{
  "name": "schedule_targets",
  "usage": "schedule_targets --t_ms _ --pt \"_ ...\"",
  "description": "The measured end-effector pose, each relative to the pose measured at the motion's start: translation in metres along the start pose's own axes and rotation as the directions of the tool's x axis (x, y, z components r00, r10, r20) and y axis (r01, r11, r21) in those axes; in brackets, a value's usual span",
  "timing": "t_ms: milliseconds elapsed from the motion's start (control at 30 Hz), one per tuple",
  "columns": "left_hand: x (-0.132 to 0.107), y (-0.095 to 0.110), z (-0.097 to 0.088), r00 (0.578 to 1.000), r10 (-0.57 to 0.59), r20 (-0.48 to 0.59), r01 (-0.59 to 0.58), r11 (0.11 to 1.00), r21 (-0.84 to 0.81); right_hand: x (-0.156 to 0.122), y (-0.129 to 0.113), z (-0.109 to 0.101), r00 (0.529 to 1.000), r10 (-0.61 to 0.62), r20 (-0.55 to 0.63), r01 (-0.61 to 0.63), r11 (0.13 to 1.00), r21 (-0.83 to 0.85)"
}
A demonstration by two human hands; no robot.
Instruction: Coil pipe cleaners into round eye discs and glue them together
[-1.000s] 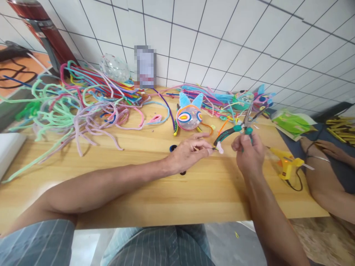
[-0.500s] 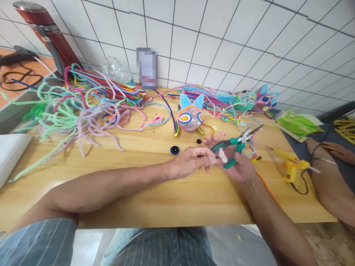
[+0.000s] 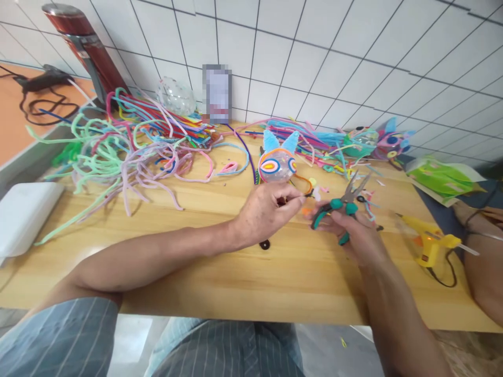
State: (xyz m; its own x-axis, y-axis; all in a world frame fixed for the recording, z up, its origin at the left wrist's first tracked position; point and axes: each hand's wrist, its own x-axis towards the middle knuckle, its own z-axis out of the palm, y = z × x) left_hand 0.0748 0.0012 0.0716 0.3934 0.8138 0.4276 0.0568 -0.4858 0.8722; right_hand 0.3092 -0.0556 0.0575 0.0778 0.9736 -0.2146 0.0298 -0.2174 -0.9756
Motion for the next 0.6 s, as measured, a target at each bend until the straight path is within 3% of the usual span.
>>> schedule_targets --t_ms 133,300,600 --pt "0.006 0.000 -0.005 0.995 0.031 -0.097 -0.025 0.998 0.058 -0.011 0.003 0.004 0.995 0.029 0.092 0.001 0.952 -0.307" --pt "0.006 -0.005 -0.004 0.995 0.019 -0.096 -0.008 0.994 0.109 -0.020 -0.001 0.019 0.992 -0.057 0.110 0.112 0.793 -0.599" --pt "-0.001 -0.003 0.000 1.000 0.023 -0.021 -0.019 0.984 0.177 -0.019 -0.008 0.032 0.990 -0.040 0.132 0.123 0.691 -0.713"
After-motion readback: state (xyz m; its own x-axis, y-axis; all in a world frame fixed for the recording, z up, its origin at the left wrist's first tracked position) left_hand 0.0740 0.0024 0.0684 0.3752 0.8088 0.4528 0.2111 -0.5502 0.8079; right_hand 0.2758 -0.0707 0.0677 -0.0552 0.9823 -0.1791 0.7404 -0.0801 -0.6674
